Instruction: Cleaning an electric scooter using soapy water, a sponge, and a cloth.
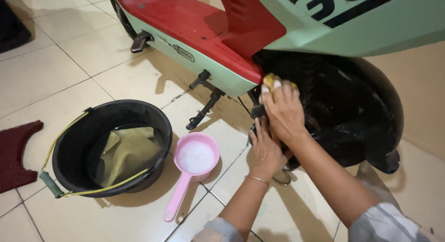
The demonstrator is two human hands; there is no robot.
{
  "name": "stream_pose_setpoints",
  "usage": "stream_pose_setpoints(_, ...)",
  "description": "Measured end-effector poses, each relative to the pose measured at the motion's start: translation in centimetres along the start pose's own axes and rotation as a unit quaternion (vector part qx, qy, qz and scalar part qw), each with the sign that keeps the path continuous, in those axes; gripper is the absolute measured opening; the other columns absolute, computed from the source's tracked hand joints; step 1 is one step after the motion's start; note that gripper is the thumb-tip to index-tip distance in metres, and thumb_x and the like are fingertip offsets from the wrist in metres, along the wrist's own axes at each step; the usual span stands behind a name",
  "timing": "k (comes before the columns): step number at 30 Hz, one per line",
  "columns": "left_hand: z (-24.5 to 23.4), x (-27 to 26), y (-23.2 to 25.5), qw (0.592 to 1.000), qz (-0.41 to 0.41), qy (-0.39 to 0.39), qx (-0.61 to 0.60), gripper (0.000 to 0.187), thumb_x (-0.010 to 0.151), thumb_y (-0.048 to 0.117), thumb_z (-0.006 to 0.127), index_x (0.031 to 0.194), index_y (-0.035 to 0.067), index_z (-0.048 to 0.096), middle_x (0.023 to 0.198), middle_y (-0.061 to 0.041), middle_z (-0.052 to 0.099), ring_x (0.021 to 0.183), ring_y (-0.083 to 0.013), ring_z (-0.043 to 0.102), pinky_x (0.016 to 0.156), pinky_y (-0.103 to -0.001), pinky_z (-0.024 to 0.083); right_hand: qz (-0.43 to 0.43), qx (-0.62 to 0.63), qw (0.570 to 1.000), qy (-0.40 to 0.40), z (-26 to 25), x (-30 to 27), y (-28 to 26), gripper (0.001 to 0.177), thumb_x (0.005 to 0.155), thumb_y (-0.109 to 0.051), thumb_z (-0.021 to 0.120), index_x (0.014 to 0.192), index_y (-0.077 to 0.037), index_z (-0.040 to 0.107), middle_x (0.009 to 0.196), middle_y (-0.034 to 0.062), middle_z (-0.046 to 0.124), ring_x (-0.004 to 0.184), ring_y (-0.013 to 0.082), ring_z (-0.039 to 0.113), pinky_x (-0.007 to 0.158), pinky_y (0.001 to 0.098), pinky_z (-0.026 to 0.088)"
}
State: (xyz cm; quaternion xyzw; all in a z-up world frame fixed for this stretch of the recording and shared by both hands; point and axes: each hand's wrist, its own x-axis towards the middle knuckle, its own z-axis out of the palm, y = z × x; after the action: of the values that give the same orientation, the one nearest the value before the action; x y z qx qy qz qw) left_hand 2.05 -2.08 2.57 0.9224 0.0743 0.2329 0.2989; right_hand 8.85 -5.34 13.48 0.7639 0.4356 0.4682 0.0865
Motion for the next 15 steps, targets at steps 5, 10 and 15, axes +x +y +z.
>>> stream_pose_setpoints(5,1.1,0.3,-0.1,0.998,-0.04,-0.043,-0.01,0.12,0.079,0.047,0.078,0.156,-0.011,0.006,0.161,-0.035,0.013,0.153,-0.048,0.002,0.122,-0.057,0.003,0.088,-0.163,0.982,-0.027,6.7,4.4,0.9,0.048,0.1,-0.023,0.055,0.142,0.001,0.059,0.139,0.0256,0.059,0.128,0.0415,0.052,0.108,0.0497,0.041)
stream_pose_setpoints(10,1.7,0.5,-0.8,0.996,-0.018,-0.047,0.077,0.114,0.078,0.025,0.078,0.157,-0.015,0.007,0.163,-0.035,0.014,0.155,-0.0482,0.004,0.124,-0.054,0.004,0.112,-0.085,0.99,0.013,14.9,4.2,2.4,0.041,0.096,-0.019,0.055,0.134,-0.004,0.06,0.141,0.0242,0.059,0.133,0.042,0.051,0.113,0.056,0.039)
stream_pose_setpoints(15,2.1,0.3,-0.7,0.996,-0.02,-0.054,0.065,0.11,0.075,0.012,0.074,0.157,-0.013,0.006,0.164,-0.032,0.014,0.154,-0.0482,0.004,0.123,-0.055,0.004,0.109,0.207,0.972,-0.002,13.3,3.6,1.9,0.068,0.076,0.0,0.054,0.144,0.002,0.054,0.139,0.0286,0.055,0.131,0.0523,0.047,0.113,0.0552,0.04)
